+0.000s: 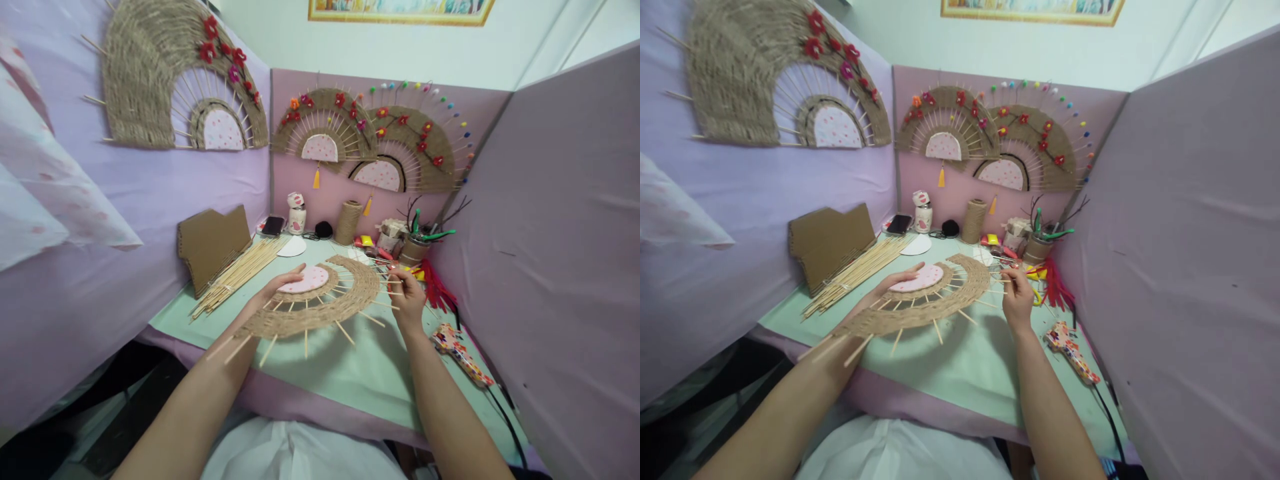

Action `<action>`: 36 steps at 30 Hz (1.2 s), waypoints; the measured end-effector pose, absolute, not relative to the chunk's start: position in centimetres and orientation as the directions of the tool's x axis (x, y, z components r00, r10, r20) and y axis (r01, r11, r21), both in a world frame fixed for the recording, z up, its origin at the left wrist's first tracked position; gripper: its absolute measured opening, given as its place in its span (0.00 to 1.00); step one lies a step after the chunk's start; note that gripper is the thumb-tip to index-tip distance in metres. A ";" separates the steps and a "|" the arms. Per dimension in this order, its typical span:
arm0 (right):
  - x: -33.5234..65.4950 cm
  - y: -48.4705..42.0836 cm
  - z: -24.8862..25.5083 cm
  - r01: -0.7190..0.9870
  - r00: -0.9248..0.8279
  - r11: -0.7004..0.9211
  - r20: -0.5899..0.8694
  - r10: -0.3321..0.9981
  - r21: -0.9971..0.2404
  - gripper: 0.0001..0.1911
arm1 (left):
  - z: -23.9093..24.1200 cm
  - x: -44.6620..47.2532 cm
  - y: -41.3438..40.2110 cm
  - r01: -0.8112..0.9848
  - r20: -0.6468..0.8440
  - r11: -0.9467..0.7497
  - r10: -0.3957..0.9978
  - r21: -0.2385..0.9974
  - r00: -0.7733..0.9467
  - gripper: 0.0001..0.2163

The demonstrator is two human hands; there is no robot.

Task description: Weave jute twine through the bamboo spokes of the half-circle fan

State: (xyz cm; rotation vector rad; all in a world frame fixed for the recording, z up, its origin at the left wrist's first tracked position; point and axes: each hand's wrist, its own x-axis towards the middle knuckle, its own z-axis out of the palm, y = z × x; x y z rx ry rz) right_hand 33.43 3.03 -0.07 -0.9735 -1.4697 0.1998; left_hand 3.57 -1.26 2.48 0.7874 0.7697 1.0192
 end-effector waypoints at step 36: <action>25.3 4.8 11.7 0.564 -0.265 0.776 0.828 0.495 -0.283 0.08 | 11.1 9.3 -2.1 0.808 0.794 -0.513 0.600 0.291 0.095 0.18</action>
